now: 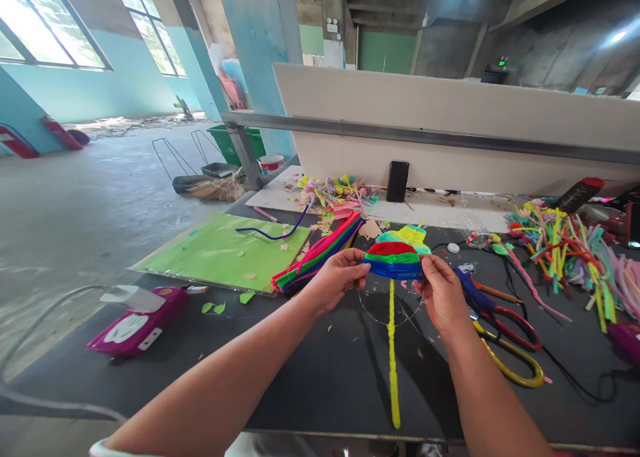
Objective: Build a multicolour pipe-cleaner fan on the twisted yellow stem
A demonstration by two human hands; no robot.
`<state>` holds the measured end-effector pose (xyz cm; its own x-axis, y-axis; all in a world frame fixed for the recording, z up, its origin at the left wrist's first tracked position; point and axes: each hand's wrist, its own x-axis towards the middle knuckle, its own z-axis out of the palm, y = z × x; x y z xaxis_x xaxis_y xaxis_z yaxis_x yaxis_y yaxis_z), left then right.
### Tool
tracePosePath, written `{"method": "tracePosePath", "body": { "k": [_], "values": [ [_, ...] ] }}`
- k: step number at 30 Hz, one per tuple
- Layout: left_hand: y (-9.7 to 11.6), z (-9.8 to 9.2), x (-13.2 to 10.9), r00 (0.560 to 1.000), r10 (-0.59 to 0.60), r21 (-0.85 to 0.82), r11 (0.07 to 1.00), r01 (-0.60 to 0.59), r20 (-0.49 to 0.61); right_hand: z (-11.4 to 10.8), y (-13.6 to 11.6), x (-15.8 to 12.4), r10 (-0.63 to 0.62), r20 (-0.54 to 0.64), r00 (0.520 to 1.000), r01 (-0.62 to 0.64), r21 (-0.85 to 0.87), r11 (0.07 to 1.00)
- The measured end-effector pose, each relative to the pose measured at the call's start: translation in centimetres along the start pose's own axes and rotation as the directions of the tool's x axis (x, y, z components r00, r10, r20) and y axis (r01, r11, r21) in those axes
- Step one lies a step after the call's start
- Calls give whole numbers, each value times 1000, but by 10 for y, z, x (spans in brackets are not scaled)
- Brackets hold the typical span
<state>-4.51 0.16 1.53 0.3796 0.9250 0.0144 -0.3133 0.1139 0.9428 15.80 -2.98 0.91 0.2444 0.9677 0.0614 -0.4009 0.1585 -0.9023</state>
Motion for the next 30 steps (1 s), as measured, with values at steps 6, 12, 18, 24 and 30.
{"method": "tracePosePath", "body": {
  "k": [6,12,18,24,30],
  "values": [
    [4,-7,3,996,56,-6,998,-57,-76,1,2,-3,39,153,988,-36,-18,999],
    [4,-9,5,995,67,-10,998,-67,-73,0,-1,-3,145,159,977,-140,-39,989],
    [5,-5,1,998,55,9,998,-55,-34,1,-1,-1,113,82,990,-114,6,993],
    [2,3,-2,999,19,-108,994,-15,33,3,0,-3,80,63,995,-81,17,997],
    [-3,10,-6,990,-123,-89,988,129,65,6,3,-9,84,102,991,-85,5,996]
  ]
}}
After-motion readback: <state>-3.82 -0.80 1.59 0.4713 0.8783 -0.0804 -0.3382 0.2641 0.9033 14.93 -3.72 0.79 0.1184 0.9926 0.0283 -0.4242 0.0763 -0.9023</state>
